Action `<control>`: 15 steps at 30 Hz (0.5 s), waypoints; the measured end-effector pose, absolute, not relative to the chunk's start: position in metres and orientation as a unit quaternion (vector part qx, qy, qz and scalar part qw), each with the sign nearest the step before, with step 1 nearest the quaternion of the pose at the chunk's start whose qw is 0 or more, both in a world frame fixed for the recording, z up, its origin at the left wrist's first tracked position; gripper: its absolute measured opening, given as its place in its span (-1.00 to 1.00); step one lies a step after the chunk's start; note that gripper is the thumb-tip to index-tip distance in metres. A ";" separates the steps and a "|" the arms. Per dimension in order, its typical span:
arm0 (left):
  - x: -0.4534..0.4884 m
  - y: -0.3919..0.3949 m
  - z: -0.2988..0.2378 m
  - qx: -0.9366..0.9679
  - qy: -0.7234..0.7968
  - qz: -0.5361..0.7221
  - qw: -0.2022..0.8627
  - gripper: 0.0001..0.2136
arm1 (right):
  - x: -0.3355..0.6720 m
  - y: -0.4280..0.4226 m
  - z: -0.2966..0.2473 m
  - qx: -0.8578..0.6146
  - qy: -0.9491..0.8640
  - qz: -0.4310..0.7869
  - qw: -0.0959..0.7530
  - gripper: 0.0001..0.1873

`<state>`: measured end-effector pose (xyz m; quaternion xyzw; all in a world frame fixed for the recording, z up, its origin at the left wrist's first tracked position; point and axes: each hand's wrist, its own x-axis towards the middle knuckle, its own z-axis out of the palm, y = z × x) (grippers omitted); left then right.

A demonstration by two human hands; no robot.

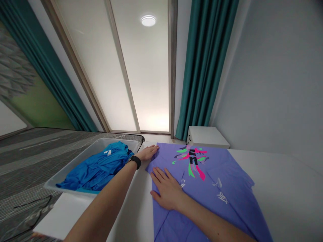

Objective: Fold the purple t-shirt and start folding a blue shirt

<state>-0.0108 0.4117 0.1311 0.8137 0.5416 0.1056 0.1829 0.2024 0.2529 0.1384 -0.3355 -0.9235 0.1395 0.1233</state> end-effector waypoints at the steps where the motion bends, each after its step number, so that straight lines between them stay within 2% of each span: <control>1: -0.010 0.411 0.131 0.813 0.544 0.111 0.177 -0.56 | 0.202 0.253 0.138 -0.335 -0.923 0.140 0.125 -0.28; 15: -0.001 0.383 0.120 0.768 0.610 0.165 0.107 -0.56 | 0.202 0.254 0.140 -0.339 -0.923 0.136 0.120 -0.27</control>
